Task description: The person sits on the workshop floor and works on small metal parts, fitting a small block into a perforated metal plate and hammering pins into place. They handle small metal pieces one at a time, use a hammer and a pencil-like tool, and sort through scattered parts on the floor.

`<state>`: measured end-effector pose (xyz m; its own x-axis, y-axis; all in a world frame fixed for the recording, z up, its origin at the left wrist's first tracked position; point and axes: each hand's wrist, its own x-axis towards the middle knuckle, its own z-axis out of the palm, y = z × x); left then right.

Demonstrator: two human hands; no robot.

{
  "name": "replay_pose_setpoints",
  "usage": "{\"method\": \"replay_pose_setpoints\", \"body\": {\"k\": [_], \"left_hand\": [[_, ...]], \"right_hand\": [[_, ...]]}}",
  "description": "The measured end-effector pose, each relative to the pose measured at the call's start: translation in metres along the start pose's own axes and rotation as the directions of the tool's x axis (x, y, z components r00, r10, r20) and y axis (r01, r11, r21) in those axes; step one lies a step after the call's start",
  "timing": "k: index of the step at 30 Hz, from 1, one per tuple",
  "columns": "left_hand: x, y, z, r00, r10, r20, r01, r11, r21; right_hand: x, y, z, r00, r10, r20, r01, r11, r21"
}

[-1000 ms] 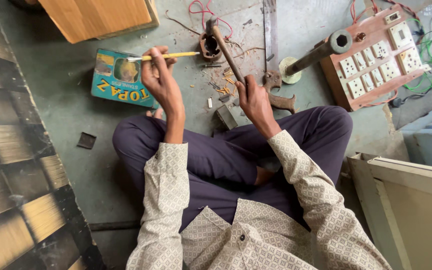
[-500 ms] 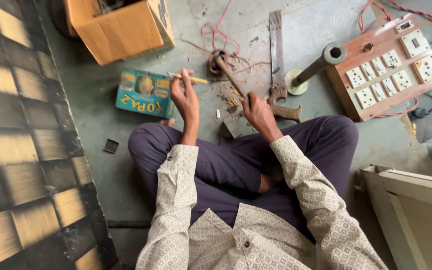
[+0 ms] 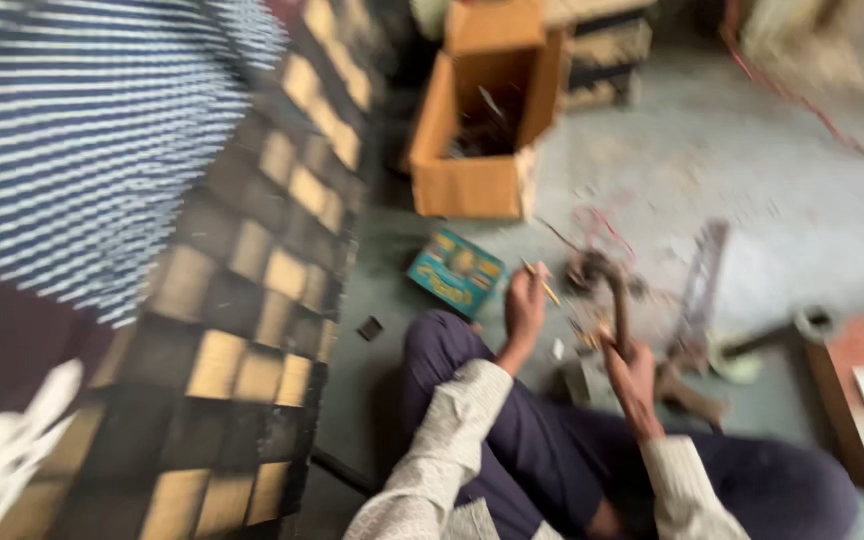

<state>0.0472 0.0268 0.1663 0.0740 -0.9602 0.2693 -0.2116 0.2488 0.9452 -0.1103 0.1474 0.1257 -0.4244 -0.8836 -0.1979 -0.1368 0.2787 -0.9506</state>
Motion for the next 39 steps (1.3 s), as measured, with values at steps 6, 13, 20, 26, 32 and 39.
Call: {"method": "replay_pose_setpoints", "body": {"k": [6,13,20,26,32,39], "left_hand": [[0.007,0.007,-0.008,0.999,-0.015,-0.034,0.018,0.995,0.095],[0.004,0.001,0.000,1.000,0.018,-0.012,-0.016,0.994,0.106],[-0.006,-0.003,0.002,0.997,-0.021,0.073,0.010,0.988,0.156],[-0.007,0.004,0.003,0.992,-0.075,0.097,0.064,0.991,0.119],[-0.013,0.000,-0.003,0.960,-0.177,0.215,0.138,0.973,0.185],[-0.017,-0.008,-0.004,0.970,0.018,0.241,-0.069,0.977,0.203]], "right_hand": [[0.007,0.022,0.009,0.956,-0.162,-0.246,0.168,0.986,0.001],[0.016,0.022,-0.003,0.932,-0.330,-0.149,0.359,0.895,0.265],[0.003,-0.010,0.002,0.856,-0.518,0.001,0.512,0.847,0.144],[0.001,-0.027,-0.001,0.805,-0.583,0.110,0.590,0.806,-0.048],[0.006,-0.038,-0.006,0.524,-0.845,0.106,0.828,0.476,-0.296],[0.015,-0.040,-0.004,0.506,-0.861,0.046,0.826,0.469,-0.313]]}}
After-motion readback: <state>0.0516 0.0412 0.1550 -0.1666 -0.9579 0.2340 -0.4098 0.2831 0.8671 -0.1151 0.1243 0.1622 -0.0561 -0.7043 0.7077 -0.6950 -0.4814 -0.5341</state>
